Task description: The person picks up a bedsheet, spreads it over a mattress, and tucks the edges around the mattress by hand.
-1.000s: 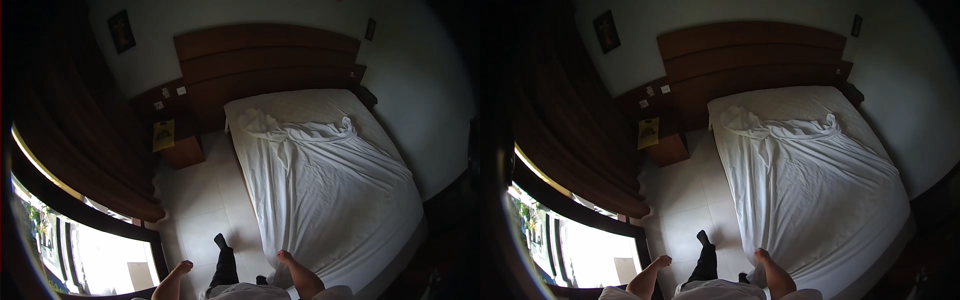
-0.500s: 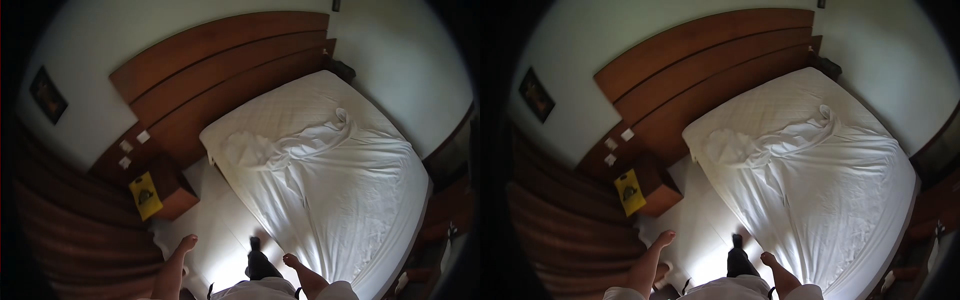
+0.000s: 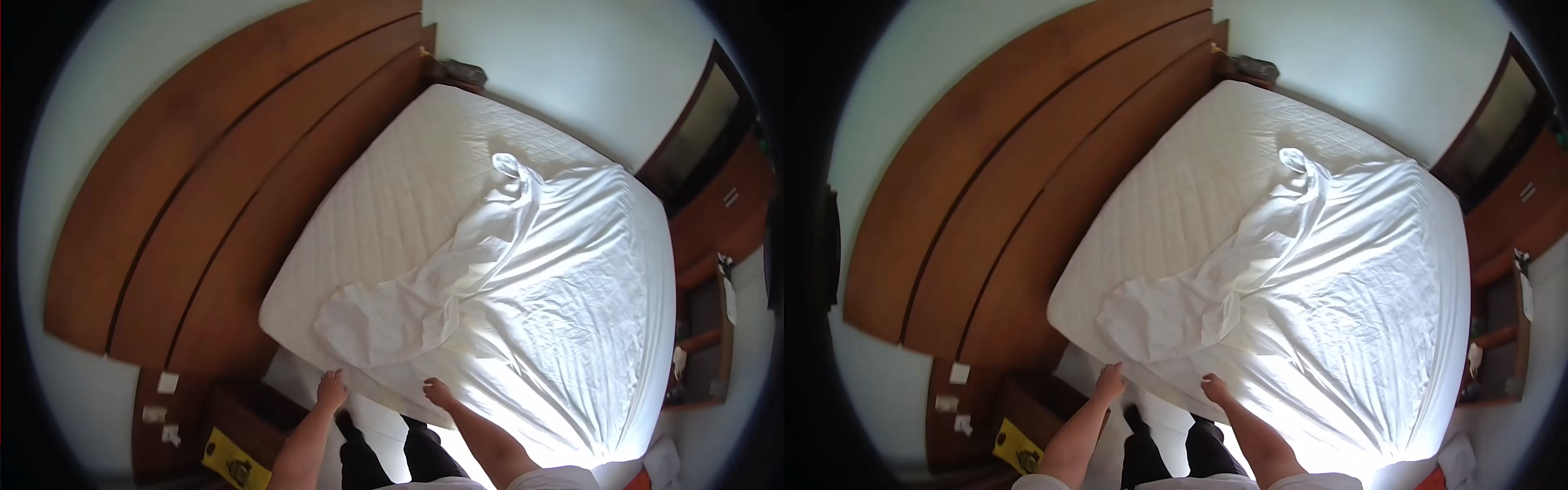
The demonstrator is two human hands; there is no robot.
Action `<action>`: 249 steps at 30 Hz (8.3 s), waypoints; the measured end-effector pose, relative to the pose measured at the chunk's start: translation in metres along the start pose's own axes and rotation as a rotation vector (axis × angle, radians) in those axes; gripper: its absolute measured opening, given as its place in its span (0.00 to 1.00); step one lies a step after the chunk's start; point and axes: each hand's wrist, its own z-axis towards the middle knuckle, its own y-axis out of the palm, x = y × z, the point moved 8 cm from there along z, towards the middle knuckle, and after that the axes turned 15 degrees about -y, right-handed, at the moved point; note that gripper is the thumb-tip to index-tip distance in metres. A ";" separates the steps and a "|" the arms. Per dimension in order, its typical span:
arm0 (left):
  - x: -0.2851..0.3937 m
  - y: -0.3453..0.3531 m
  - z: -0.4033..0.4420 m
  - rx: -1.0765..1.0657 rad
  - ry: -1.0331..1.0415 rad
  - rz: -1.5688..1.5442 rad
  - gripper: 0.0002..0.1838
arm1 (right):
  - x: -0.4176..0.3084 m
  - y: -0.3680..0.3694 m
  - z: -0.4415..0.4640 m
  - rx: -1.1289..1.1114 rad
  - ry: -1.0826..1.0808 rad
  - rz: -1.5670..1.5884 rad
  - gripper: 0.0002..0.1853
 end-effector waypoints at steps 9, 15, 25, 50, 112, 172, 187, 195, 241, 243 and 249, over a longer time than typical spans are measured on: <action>0.053 -0.070 0.139 0.340 0.510 0.261 0.18 | -0.049 0.054 0.112 0.704 0.341 0.702 0.31; -0.005 -0.137 0.258 -0.199 0.350 -0.507 0.16 | -0.215 -0.007 0.211 1.233 0.224 0.181 0.22; -0.110 -0.237 0.310 -1.032 -0.049 -0.880 0.26 | -0.485 0.053 0.372 0.138 -0.473 0.270 0.21; -0.030 -0.097 0.222 -0.901 -0.475 -1.297 0.45 | -0.295 0.133 0.219 0.439 -0.032 1.642 0.18; -0.113 -0.084 0.157 -0.818 -0.237 -1.736 0.18 | -0.274 0.120 0.050 0.496 -0.167 0.455 0.19; -0.334 -0.091 0.248 -0.202 -0.391 -1.582 0.18 | -0.301 0.187 0.398 -0.163 -0.118 -0.978 0.15; -0.367 0.015 0.332 -0.262 -0.578 -0.933 0.19 | -0.351 0.228 0.306 0.081 -0.492 -0.475 0.28; -0.318 0.021 0.295 -0.483 -0.791 -1.421 0.18 | -0.293 0.257 0.157 0.302 -0.493 -0.424 0.17; 0.481 0.416 -0.490 -1.053 0.211 -0.175 0.08 | 0.263 -0.132 -0.826 1.229 0.651 0.083 0.14; 0.483 0.487 -0.447 -0.971 -0.160 -0.227 0.07 | 0.297 -0.137 -0.848 1.127 0.784 0.148 0.15; 0.470 0.551 -0.396 -0.777 -0.784 -0.499 0.12 | 0.378 -0.170 -0.889 0.981 0.825 0.218 0.15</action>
